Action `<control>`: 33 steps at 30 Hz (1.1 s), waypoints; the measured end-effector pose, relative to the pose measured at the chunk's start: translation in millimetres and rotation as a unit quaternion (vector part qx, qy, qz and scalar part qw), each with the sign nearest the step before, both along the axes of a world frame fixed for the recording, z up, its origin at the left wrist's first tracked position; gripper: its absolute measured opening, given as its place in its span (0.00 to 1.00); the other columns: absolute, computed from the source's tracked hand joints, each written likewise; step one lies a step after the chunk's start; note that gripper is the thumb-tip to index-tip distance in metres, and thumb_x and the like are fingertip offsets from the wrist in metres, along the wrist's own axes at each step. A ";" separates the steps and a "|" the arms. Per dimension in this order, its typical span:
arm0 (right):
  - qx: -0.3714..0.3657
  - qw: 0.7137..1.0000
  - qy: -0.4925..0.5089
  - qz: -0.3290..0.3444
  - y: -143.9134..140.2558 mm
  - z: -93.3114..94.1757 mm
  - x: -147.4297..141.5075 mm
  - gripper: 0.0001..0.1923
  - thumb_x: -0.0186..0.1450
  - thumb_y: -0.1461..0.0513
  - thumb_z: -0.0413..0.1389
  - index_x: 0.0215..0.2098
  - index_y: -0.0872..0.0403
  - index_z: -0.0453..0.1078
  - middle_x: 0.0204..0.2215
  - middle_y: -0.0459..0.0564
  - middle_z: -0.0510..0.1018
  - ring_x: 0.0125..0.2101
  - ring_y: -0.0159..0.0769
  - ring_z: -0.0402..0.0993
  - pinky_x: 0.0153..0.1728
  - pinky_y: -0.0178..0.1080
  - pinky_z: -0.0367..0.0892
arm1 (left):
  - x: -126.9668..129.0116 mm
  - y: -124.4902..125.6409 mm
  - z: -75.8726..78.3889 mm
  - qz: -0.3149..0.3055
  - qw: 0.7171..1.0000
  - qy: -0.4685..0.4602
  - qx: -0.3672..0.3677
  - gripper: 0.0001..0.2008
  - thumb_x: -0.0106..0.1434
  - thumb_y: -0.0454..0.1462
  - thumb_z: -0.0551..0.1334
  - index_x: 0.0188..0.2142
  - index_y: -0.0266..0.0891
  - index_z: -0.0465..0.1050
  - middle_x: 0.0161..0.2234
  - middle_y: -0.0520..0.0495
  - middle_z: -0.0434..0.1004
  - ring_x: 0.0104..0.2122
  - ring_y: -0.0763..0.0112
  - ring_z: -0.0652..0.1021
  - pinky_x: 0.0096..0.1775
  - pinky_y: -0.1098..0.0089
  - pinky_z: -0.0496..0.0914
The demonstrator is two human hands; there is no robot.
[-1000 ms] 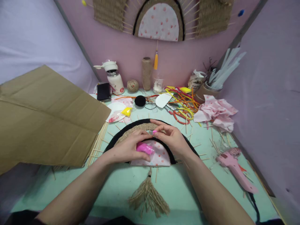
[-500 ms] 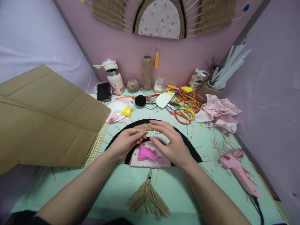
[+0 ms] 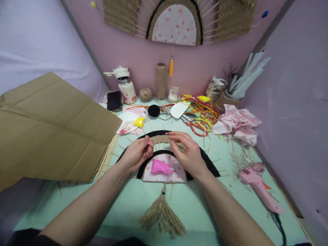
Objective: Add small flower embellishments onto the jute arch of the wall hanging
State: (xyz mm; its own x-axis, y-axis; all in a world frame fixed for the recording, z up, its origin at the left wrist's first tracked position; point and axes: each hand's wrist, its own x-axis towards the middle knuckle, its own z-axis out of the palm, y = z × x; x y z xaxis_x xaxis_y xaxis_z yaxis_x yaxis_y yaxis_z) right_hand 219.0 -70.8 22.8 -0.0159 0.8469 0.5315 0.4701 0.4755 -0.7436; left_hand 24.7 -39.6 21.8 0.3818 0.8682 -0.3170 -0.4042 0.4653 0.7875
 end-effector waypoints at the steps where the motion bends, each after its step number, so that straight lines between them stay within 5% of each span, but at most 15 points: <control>1: 0.000 1.000 -0.002 0.000 0.0 0.0 -0.3 0.06 0.66 0.65 0.57 0.40 0.50 0.75 0.44 0.52 0.80 0.46 0.39 0.76 0.50 0.45 0.70 | -0.1 0.1 0.1 -0.004 1.000 -0.006 -0.009 0.20 0.51 0.48 0.73 0.26 0.32 0.74 0.18 0.52 0.71 0.18 0.84 0.68 0.24 0.80 0.62; 6: -0.004 1.000 -0.007 0.002 -0.5 -1.1 -0.2 0.06 0.66 0.65 0.57 0.40 0.50 0.75 0.44 0.52 0.80 0.47 0.39 0.76 0.51 0.46 0.69 | 0.9 -0.4 1.1 0.006 0.999 -0.035 -0.010 0.17 0.45 0.34 0.77 0.35 0.33 0.78 0.30 0.47 0.80 0.28 0.79 0.76 0.34 0.77 0.69; 12: 0.003 1.000 -0.025 0.009 -2.4 -1.2 -0.7 0.08 0.66 0.65 0.56 0.42 0.50 0.75 0.45 0.52 0.80 0.48 0.39 0.75 0.51 0.47 0.69 | -0.7 1.9 -2.1 0.040 0.997 -0.060 0.029 0.16 0.48 0.40 0.76 0.25 0.34 0.71 0.20 0.55 0.69 0.21 0.83 0.67 0.26 0.80 0.62; 15: 0.009 1.000 -0.026 0.001 -2.0 -0.6 -0.7 0.08 0.66 0.65 0.56 0.41 0.50 0.75 0.44 0.52 0.80 0.47 0.40 0.75 0.50 0.47 0.69 | -2.3 2.9 -0.6 0.024 0.996 -0.090 -0.004 0.15 0.54 0.41 0.73 0.28 0.33 0.72 0.21 0.54 0.68 0.20 0.84 0.66 0.25 0.81 0.63; 18: 0.013 1.000 -0.027 -0.001 -1.6 0.0 -0.8 0.07 0.66 0.65 0.56 0.41 0.50 0.75 0.43 0.52 0.81 0.47 0.41 0.76 0.50 0.48 0.70 | -1.8 2.9 3.3 0.028 0.994 -0.094 -0.046 0.05 0.59 0.31 0.67 0.36 0.31 0.76 0.26 0.50 0.73 0.23 0.83 0.71 0.28 0.82 0.68; 22: 0.018 0.999 -0.036 0.004 -2.8 -0.1 -2.7 0.08 0.67 0.65 0.55 0.41 0.49 0.75 0.43 0.51 0.81 0.47 0.41 0.76 0.49 0.49 0.70 | 0.4 4.1 6.8 0.054 0.985 -0.127 -0.101 0.11 0.59 0.21 0.57 0.37 0.27 0.77 0.31 0.44 0.76 0.28 0.80 0.75 0.33 0.82 0.71; 30: 0.023 0.998 -0.037 0.038 -8.8 -0.9 -10.0 0.10 0.67 0.67 0.54 0.42 0.49 0.74 0.42 0.51 0.81 0.46 0.40 0.77 0.48 0.46 0.72 | -3.3 7.4 6.3 0.041 0.949 -0.256 -0.178 0.15 0.71 0.34 0.52 0.34 0.29 0.74 0.25 0.50 0.67 0.19 0.86 0.65 0.19 0.84 0.61; 33: 0.034 0.998 -0.037 0.045 -10.6 0.5 -11.3 0.10 0.67 0.67 0.54 0.43 0.49 0.74 0.41 0.51 0.80 0.45 0.39 0.77 0.46 0.45 0.72 | -3.7 6.4 7.8 0.042 0.946 -0.268 -0.179 0.19 0.73 0.40 0.50 0.37 0.28 0.75 0.27 0.47 0.71 0.21 0.84 0.70 0.22 0.84 0.65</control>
State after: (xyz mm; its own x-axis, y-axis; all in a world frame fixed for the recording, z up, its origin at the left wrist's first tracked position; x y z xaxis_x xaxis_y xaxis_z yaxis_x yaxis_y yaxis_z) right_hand 207.7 -81.4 23.3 -0.1317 0.8020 0.5826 0.4749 0.5669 -0.6731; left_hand 21.1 -33.2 29.6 0.5063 0.7756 -0.3770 -0.7475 0.6127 0.2565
